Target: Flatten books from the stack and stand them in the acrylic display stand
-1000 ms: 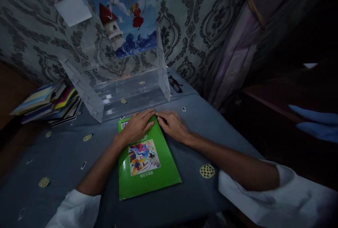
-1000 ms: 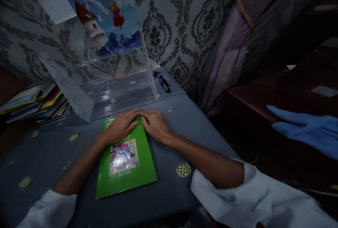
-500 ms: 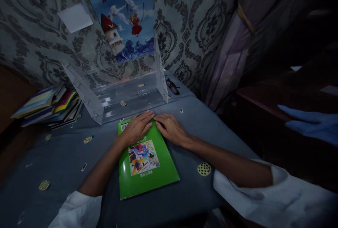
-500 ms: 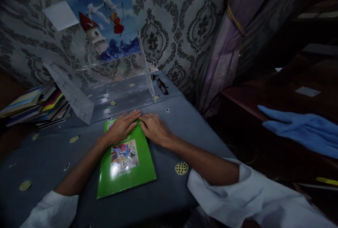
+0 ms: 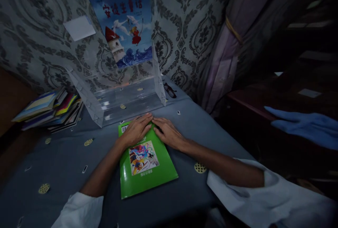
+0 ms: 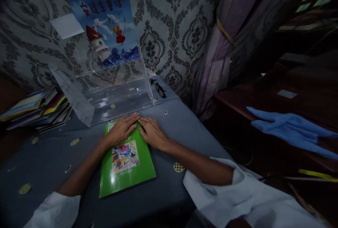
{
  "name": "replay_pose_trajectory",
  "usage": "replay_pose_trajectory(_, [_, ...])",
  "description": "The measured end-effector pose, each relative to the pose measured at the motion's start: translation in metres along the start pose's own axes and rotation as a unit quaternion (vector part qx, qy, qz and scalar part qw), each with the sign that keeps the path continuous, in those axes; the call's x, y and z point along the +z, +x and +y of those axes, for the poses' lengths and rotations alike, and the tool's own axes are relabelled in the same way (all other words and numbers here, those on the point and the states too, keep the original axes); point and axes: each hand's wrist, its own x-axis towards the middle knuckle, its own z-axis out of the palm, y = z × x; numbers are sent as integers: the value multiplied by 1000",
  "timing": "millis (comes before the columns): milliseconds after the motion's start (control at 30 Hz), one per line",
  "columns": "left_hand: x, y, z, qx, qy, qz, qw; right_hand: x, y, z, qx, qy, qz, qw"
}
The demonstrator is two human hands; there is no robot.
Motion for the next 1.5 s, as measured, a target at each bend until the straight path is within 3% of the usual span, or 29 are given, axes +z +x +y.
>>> replay_pose_trajectory(1500, [-4, -7, 10, 47, 47, -1, 998, -4, -15, -13, -3, 17, 22, 1000])
